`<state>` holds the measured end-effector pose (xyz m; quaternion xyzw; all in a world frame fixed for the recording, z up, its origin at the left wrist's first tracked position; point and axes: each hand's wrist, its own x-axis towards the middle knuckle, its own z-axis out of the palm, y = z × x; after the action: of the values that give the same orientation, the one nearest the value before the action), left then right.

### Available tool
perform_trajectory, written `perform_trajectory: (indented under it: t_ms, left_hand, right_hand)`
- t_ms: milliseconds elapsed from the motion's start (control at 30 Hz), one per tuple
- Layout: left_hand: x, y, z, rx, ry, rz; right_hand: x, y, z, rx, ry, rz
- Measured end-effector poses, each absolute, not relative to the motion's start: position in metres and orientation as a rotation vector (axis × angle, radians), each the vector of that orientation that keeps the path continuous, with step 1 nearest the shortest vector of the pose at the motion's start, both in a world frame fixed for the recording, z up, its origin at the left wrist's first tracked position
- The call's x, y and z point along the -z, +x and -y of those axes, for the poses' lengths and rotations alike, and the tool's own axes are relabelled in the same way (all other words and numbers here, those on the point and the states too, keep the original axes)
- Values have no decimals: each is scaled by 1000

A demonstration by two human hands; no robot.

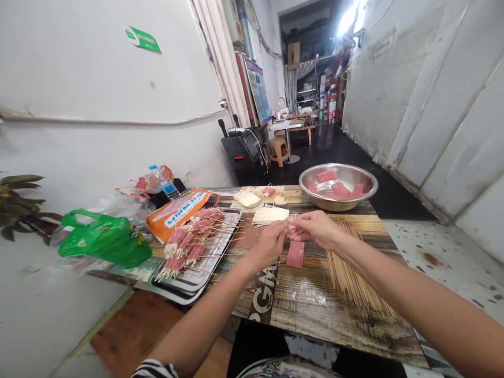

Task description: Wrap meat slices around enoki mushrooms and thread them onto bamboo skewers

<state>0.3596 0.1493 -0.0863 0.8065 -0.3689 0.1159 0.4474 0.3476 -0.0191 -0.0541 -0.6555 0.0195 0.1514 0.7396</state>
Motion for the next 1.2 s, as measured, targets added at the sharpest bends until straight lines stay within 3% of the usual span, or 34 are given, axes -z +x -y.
perform_trajectory:
  t_ms: [167, 333, 500, 733, 867, 1067, 1200]
  left_hand:
    - [101, 368, -167, 204, 1793, 740]
    - [121, 368, -177, 455, 1716, 529]
    - [135, 368, -174, 293, 1787, 708]
    - [170, 370, -173, -2, 1951, 930]
    - [179, 369, -176, -52, 2000, 1139]
    - [160, 362, -163, 321, 2103, 1277]
    - [128, 366, -156, 151, 2226, 1256]
  right_hand:
    - [83, 336, 21, -443, -1377, -55]
    - [117, 330, 23, -422, -1526, 3]
    - [136, 326, 27, -175, -1919, 126]
    - [159, 311, 26, 422, -2301, 671]
    - [170, 303, 23, 503, -2445, 780]
    - [195, 300, 30, 558, -2504, 765]
    - [188, 334, 50, 773, -2416, 991]
